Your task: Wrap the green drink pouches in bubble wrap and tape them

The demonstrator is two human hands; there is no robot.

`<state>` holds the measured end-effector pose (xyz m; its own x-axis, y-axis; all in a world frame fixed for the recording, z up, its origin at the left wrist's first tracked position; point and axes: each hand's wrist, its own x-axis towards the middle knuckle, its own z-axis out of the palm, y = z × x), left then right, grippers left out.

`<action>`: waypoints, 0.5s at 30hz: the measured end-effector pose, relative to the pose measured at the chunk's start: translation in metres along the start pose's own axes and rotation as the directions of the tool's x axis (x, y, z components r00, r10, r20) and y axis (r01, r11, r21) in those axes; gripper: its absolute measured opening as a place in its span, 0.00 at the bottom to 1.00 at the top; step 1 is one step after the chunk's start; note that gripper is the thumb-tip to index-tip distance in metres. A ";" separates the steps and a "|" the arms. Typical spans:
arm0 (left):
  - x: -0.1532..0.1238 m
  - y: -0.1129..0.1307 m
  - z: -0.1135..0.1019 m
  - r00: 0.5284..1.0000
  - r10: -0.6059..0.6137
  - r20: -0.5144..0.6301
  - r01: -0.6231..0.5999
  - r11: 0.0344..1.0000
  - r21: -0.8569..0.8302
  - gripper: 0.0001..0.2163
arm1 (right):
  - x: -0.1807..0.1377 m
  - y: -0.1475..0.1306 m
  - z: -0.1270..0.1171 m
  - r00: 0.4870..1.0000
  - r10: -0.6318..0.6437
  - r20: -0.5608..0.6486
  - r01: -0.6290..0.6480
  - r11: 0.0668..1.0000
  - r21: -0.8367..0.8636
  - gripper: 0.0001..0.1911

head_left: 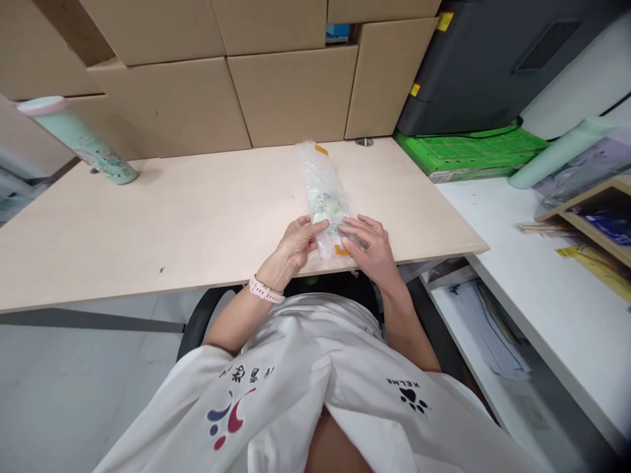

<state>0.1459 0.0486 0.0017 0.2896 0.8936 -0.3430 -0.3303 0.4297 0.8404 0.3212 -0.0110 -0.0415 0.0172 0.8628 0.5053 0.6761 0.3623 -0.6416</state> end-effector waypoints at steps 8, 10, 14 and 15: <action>-0.014 -0.009 -0.003 0.980 0.157 0.123 -0.147 0.985 -0.088 0.24 | 0.004 0.000 0.000 0.961 0.273 -0.048 -0.231 0.885 0.404 0.61; -0.020 -0.009 -0.003 0.967 0.191 0.169 -0.178 0.980 -0.089 0.24 | 0.008 -0.003 -0.003 0.950 0.294 0.109 -0.304 0.774 0.555 0.61; -0.032 -0.003 -0.003 0.943 0.246 0.223 -0.238 0.969 -0.062 0.24 | 0.013 -0.015 -0.010 0.926 0.205 0.319 -0.377 0.572 0.728 0.47; -0.034 -0.001 -0.003 0.940 0.255 0.227 -0.249 0.967 -0.056 0.24 | 0.013 -0.018 -0.012 0.919 0.188 0.348 -0.393 0.534 0.749 0.44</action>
<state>0.1337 0.0179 0.0109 0.3924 0.9197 -0.0128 -0.4416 0.2006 0.8745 0.3182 -0.0110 -0.0166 -0.1129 0.9833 0.1426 -0.1969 0.1186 -0.9732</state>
